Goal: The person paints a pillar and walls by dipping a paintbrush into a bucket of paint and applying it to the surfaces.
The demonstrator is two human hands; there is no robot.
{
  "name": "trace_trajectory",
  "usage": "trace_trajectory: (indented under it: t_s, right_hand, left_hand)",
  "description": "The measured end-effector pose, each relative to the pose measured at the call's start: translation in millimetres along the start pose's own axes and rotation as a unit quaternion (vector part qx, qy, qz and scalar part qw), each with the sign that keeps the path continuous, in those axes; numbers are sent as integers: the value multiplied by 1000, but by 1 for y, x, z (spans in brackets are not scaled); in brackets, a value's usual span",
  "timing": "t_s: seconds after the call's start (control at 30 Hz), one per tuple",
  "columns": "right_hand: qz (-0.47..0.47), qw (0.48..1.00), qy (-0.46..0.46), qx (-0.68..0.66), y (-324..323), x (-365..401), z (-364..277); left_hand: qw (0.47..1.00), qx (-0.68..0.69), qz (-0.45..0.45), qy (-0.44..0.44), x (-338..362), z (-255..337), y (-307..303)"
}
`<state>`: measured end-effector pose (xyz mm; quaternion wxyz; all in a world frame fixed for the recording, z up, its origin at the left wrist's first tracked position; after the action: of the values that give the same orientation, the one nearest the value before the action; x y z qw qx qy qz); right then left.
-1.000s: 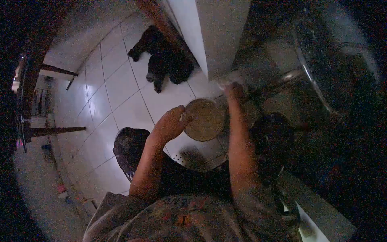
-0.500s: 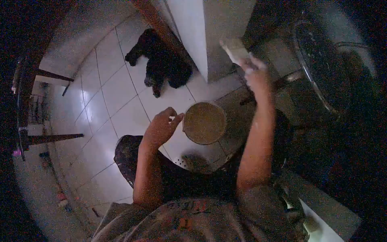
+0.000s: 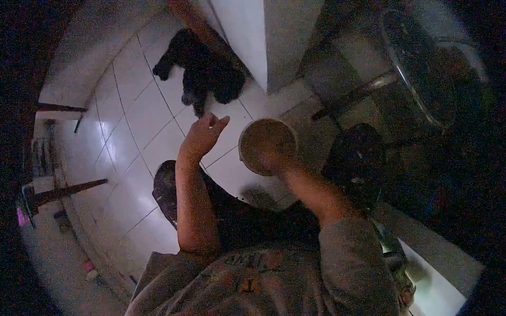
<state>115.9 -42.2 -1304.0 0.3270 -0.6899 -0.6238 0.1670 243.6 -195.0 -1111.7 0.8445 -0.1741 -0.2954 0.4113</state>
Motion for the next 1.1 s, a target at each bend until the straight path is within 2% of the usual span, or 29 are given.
trace_trajectory:
  t_s: [0.03, 0.07, 0.1, 0.13, 0.17, 0.23, 0.3, 0.33, 0.37, 0.4, 0.43, 0.5, 0.53, 0.6, 0.67, 0.73, 0.77, 0.87, 0.93, 1.03, 1.1]
  right_hand:
    - [51, 997, -17, -59, -12, 3, -16]
    - [43, 997, -17, -59, -34, -16, -20]
    - [-158, 972, 76, 158, -58, -29, -65]
    - [-343, 852, 159, 361, -96, -34, -96]
    - [-350, 849, 157, 362, -102, -27, -92]
    - [-159, 936, 113, 293, -131, -13, -75]
    - [-155, 943, 162, 247, -164, 3, -90]
    - [-161, 941, 166, 248, -166, 14, -84]
    - [-122, 948, 147, 255, -171, 22, -78]
    - [-83, 953, 127, 263, -174, 24, -78]
    - [-88, 952, 127, 265, -176, 24, -80]
    - [-136, 899, 264, 321, -177, 30, -74]
    - [-141, 898, 269, 317, -176, 32, -68]
    - [-146, 901, 246, 326, -182, 26, -55]
    - [-161, 900, 240, 327, -194, 26, -70]
    - [-179, 900, 231, 324, -201, 22, -71]
    - [-171, 902, 232, 321, -204, 24, -67]
    - [-145, 911, 211, 324, -215, 27, -73]
    - [-122, 918, 186, 329, -218, 31, -61]
    - [-116, 930, 160, 310, -225, 39, -28]
    - [-94, 965, 225, 96, -228, 49, -24]
  left_hand:
    - [1000, 0, -12, 0, 2, -1, 1]
    - [1000, 3, -12, -7, 4, -1, 0]
    - [1000, 7, -9, -9, 5, 2, -4]
    - [1000, 11, -6, -11, 4, 3, -6]
    - [1000, 15, -6, -18, 2, -6, -5]
    - [998, -41, 30, 35, -8, -23, -5]
    - [999, -40, 16, 1, -10, -24, -4]
    - [999, -40, 2, -32, -9, -24, -5]
    - [999, -37, 1, -35, -6, -22, -8]
    - [998, -62, -13, 26, -4, -19, -7]
    - [992, -87, -29, 86, 0, -14, -8]
    - [990, -107, -63, 62, -1, -6, -4]
    - [986, -130, -99, 44, -2, -5, 1]
    - [988, -112, -110, 6, -10, -11, 10]
    - [989, -89, -111, -31, -20, -30, 21]
    - [977, -138, -142, 76, -33, -48, 31]
    - [978, -137, -143, 74, -34, -52, 33]
    - [982, -150, -114, 20, -34, -29, 28]
    - [987, -113, -99, -52, -30, -17, 26]
    - [989, -103, -95, -37, -37, -21, 32]
    - [991, -96, -86, -38, -35, -23, 35]
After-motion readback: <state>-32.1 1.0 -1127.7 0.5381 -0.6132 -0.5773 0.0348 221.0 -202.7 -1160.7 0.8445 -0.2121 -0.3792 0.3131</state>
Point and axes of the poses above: each hand's wrist, its own x-axis away from the middle knuckle, its own y-axis out of the palm, z = x × y, the point moved 3 cm from there along -x, towards the middle knuckle, and after that the axes turned 14 degrees about x, right-handed, at the moved point
